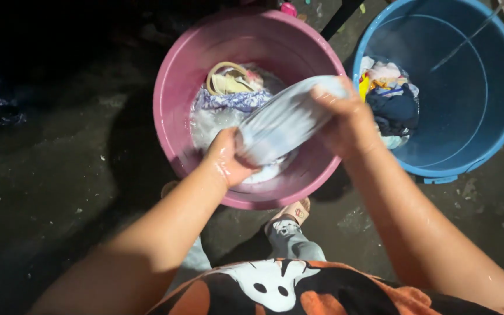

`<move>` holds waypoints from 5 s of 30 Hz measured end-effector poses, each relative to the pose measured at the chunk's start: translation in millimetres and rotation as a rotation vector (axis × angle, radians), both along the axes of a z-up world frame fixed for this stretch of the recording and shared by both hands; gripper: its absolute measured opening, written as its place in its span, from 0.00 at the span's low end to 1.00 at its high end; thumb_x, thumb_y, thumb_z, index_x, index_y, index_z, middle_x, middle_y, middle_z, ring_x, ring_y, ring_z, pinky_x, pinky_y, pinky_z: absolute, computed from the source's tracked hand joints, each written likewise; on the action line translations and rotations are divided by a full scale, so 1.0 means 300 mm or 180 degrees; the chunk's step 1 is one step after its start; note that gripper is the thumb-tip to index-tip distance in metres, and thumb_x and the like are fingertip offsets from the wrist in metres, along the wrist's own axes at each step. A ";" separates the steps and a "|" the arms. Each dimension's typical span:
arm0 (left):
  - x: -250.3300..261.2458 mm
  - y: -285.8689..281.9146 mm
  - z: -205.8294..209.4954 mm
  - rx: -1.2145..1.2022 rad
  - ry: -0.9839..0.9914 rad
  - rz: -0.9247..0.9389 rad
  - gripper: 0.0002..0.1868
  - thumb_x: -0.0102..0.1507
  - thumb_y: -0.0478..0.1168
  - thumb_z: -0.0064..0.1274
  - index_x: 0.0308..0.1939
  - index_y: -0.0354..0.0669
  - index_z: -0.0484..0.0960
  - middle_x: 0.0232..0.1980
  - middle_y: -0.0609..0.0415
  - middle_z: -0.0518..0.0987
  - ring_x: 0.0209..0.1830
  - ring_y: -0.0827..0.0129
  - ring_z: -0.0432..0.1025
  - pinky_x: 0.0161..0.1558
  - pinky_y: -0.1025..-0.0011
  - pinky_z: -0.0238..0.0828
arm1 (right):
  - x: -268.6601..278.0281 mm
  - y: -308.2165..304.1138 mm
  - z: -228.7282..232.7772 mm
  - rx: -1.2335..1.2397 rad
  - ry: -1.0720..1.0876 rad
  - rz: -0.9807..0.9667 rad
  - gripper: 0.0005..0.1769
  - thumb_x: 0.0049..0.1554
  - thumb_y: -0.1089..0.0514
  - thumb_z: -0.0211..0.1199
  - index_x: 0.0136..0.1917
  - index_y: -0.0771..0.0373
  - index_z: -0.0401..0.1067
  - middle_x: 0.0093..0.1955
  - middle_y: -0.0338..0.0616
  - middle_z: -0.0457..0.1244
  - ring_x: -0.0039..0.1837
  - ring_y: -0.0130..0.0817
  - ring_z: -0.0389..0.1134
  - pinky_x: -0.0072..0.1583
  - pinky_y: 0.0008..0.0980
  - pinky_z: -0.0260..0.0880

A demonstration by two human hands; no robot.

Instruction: Hand-washing various pieces of clothing in a pink tub of soapy water.

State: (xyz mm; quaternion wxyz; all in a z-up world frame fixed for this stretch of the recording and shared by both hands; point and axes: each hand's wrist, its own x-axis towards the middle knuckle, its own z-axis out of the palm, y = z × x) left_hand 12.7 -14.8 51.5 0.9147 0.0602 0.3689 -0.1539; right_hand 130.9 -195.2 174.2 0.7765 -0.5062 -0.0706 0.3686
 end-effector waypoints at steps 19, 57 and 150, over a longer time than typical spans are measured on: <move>-0.048 0.032 0.574 0.0188 -0.0458 0.0011 0.32 0.63 0.66 0.40 0.61 0.54 0.77 0.61 0.49 0.78 0.56 0.50 0.75 0.58 0.46 0.71 | -0.014 0.125 0.158 0.0093 -0.1082 -0.1057 0.19 0.55 0.57 0.70 0.57 0.66 0.71 0.51 0.44 0.67 0.53 0.37 0.69 0.59 0.38 0.72; 0.139 -0.195 0.597 0.7497 -0.5884 -0.0891 0.12 0.43 0.46 0.64 0.29 0.51 0.82 0.31 0.53 0.81 0.37 0.55 0.76 0.42 0.56 0.70 | 0.299 0.230 -0.005 -0.2590 0.0365 0.2977 0.09 0.51 0.61 0.70 0.45 0.69 0.79 0.39 0.51 0.69 0.38 0.36 0.70 0.42 0.38 0.69; -0.162 0.226 0.149 0.6441 -0.1351 -0.2083 0.18 0.61 0.53 0.57 0.42 0.41 0.83 0.43 0.44 0.82 0.45 0.47 0.76 0.46 0.53 0.72 | 0.100 -0.097 -0.535 -0.2087 -0.0214 -0.0442 0.19 0.53 0.66 0.58 0.58 0.66 0.75 0.48 0.44 0.71 0.46 0.34 0.72 0.48 0.32 0.73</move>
